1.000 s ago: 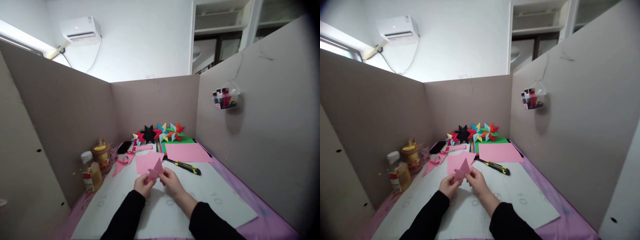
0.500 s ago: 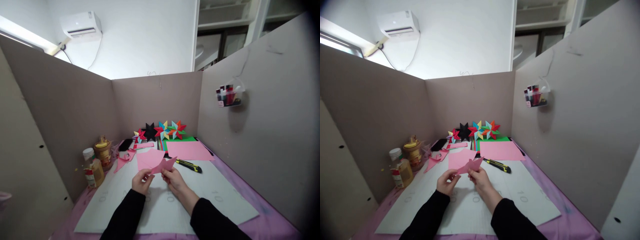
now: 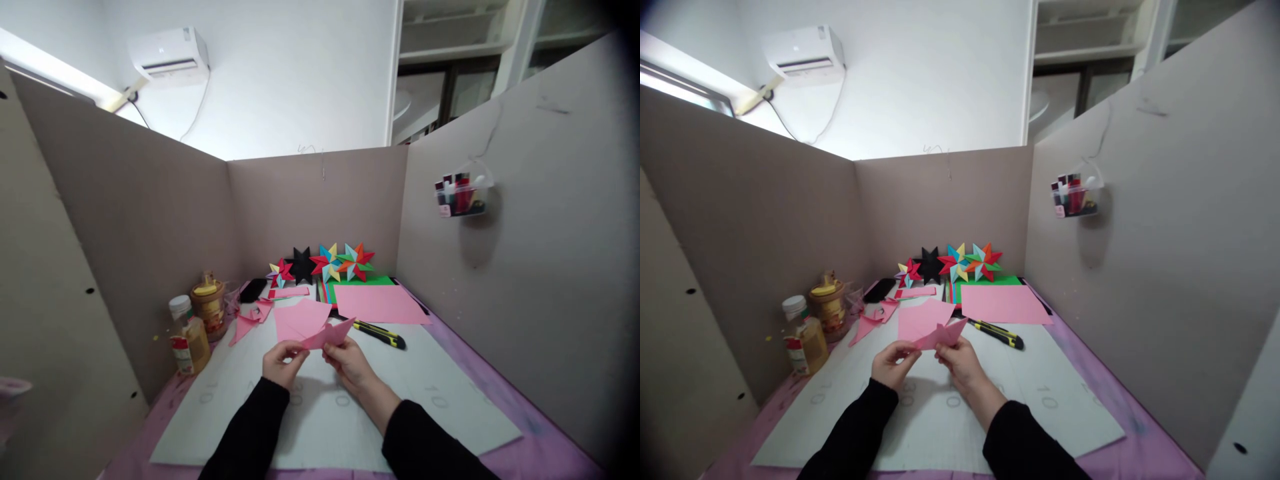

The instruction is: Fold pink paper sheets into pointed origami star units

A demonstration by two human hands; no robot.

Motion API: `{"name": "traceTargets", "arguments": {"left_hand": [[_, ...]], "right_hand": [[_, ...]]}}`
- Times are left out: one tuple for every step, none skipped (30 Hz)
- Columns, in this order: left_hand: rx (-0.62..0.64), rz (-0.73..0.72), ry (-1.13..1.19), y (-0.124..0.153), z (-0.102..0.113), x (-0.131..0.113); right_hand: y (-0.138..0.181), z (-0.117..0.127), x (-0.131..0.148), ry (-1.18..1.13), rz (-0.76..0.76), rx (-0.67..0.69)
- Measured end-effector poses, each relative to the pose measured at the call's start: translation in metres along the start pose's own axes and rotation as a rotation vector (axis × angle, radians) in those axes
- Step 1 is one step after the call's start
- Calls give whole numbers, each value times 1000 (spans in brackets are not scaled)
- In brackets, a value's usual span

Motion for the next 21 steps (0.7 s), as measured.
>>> {"name": "traceTargets", "arguments": {"left_hand": [[4,16,8,0,0,2],[8,33,15,-1,-1,4],[14,50,23,-1,-2,7],[21,69,30,-2,-3,10],[32,89,39,-3,-5,12],[47,111,50,-3,-7,15],[66,135,63,-3,-11,18],[90,160,78,-3,-15,21],[117,185,93,-2,-20,24],[145,208,105,-1,-24,26],[173,229,114,0,-29,28],[199,247,118,2,-33,29],[223,262,117,3,-36,31],[243,274,113,4,-39,32],[262,284,104,5,-41,33],[283,293,90,5,-42,34],[304,300,71,6,-44,34],[323,304,47,6,-45,35],[334,303,18,7,-45,35],[336,299,-14,7,-44,35],[329,291,-49,7,-43,35]], "right_hand": [[0,-1,0,7,5,10],[1,-3,1,15,10,24],[1,-5,1,24,15,40],[2,-7,0,32,20,54],[2,-9,0,39,25,66],[2,-11,-1,48,30,72],[2,-11,-1,58,33,72],[1,-11,-2,69,36,67],[0,-10,-4,83,38,58],[-1,-8,-5,98,37,48],[-2,-5,-5,113,45,32],[-3,-1,-5,126,55,14],[-5,2,-5,137,64,-3],[-6,6,-5,150,71,-15],[-6,9,-6,163,77,-27],[-7,13,-6,176,83,-38],[-8,15,-6,189,88,-48],[-8,18,-6,199,91,-56],[-8,19,-6,207,92,-61],[-8,20,-6,213,91,-62],[-8,20,-6,218,87,-59]]}}
Point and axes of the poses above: each hand's wrist, its own y-axis away from the middle knuckle, its own z-axis out of the back of the hand, x = y × z, the point moved 10 cm from there along -y, towards the middle knuckle, and after that the axes turned 12 degrees about z, right-handed, at the moved point
